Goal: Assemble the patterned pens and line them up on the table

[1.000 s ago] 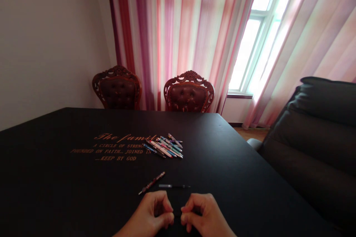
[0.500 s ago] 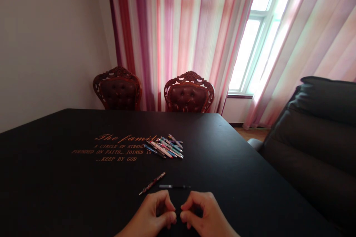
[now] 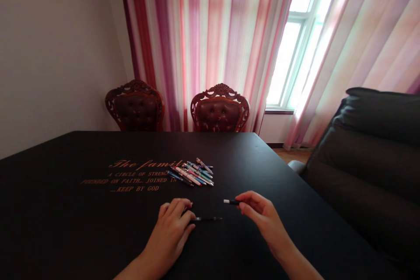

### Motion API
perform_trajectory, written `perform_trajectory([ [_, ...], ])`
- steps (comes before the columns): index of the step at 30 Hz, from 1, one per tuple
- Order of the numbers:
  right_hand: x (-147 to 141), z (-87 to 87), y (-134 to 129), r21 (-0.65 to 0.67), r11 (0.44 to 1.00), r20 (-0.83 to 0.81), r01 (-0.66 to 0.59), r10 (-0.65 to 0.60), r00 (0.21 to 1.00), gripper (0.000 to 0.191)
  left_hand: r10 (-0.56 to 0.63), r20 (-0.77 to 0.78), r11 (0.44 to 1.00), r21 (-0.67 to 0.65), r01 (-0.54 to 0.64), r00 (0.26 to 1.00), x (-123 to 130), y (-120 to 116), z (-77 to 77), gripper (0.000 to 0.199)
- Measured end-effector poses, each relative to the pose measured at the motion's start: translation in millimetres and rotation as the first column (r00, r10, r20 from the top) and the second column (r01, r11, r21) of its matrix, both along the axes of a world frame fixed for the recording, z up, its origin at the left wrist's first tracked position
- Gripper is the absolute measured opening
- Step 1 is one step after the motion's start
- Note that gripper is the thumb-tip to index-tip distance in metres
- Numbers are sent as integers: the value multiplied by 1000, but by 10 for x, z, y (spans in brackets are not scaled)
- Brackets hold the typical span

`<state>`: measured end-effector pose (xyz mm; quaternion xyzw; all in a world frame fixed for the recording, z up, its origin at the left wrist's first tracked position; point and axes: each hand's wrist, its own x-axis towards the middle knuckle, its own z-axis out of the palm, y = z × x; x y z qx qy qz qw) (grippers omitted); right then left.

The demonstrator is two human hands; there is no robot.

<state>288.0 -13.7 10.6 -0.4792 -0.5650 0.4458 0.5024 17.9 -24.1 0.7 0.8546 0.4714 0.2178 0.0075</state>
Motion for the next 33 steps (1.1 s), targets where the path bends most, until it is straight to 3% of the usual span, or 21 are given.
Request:
perform_trajectory([
  [11,-9,19,-3,114,993,182,0,-21,983,22,49,104,999,-21,-47,993,-27,31,-32,16],
  [17,6,-16,6,105,994,212,-15,-7,977,20,110,158,992,-78,-99,981,-86,18,16,9],
  [33,-42,-28,-24,115,993,252,-34,4,968,19,61,204,997,-57,-51,977,-89,-2,4,9],
])
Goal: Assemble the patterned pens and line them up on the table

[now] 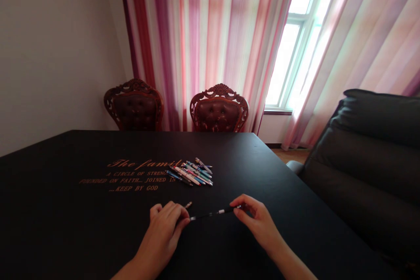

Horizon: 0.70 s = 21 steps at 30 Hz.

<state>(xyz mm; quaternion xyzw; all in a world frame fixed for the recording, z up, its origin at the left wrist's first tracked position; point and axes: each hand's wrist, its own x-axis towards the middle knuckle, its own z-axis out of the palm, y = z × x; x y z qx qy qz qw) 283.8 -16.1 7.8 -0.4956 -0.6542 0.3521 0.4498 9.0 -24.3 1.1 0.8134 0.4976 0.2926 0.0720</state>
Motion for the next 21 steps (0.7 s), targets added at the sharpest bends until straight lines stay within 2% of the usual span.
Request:
perform_trajectory([
  [13,-132,-104,-37,-48,996,99,-80,85,992,15,-55,11,994,-96,56,998,40,-74,55,7],
  [21,-205,-186,-68,-93,991,97,-101,110,989,17,-87,19,991,-97,88,996,85,-113,49,7],
])
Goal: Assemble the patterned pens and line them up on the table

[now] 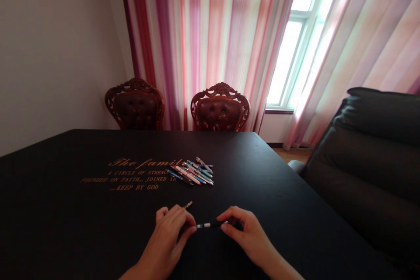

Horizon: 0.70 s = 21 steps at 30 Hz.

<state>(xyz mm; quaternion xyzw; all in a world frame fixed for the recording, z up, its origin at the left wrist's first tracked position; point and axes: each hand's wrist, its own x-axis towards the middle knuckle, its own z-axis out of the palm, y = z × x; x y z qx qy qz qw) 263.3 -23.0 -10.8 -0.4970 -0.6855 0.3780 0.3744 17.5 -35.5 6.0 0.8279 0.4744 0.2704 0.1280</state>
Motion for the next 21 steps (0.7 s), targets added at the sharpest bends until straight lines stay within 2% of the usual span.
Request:
perform_trajectory([
  [2,7,-40,17,-22,1000,-48,16,-17,999,21,4,6,1000,0,-4,1000,-24,12,-23,6],
  [4,24,-76,43,-51,998,-107,30,-35,994,24,29,6,999,20,-30,1000,-64,37,-47,15],
  [8,95,-99,100,-99,995,-232,23,-46,972,26,196,-76,974,130,-185,978,-154,122,-94,17],
  [11,181,-82,141,-104,994,-301,43,-73,951,24,260,-162,962,132,-240,952,-194,190,-118,14],
  [16,314,-110,219,-92,991,-307,100,-123,944,24,234,-149,972,7,-236,961,-212,246,-118,11],
  [21,332,-141,246,-84,990,-267,115,-133,954,25,159,-63,984,-74,-163,985,-213,234,-90,11],
])
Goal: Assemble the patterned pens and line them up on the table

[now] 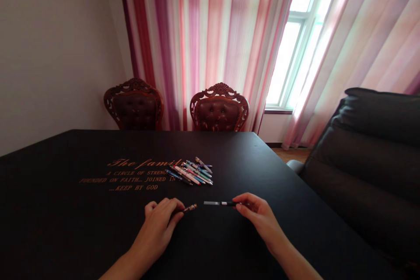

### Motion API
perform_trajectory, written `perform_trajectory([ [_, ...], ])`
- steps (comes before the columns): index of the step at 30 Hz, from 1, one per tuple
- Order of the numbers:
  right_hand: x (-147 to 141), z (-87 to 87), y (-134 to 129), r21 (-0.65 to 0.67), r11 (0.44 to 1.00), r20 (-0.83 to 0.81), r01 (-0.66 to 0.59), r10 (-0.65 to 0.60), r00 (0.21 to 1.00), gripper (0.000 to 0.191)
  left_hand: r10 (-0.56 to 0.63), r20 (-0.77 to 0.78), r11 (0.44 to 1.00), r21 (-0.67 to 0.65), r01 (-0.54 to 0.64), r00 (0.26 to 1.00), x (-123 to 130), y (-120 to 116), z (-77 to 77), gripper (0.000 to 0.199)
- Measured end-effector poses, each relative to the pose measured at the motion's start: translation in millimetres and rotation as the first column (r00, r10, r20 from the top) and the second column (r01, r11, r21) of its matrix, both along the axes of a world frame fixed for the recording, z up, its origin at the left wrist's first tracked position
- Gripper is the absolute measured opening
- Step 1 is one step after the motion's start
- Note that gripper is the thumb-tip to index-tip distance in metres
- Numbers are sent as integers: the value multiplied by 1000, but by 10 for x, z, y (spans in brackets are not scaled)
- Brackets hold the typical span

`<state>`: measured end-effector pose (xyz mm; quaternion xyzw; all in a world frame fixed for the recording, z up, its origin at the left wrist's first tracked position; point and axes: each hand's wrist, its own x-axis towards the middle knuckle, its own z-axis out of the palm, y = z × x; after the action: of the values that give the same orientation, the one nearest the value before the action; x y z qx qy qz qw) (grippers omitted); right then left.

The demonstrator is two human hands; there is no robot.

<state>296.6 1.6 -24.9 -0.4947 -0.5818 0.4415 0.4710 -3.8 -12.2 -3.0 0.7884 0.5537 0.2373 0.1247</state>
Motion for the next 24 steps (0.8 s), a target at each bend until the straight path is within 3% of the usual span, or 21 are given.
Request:
perform_trajectory([
  [9,-45,101,-65,62,998,123,-19,11,992,20,-44,40,999,-19,45,998,40,-43,48,10],
  [24,-21,53,-45,112,993,204,-29,6,979,17,-86,101,994,-58,92,991,37,-72,38,11],
])
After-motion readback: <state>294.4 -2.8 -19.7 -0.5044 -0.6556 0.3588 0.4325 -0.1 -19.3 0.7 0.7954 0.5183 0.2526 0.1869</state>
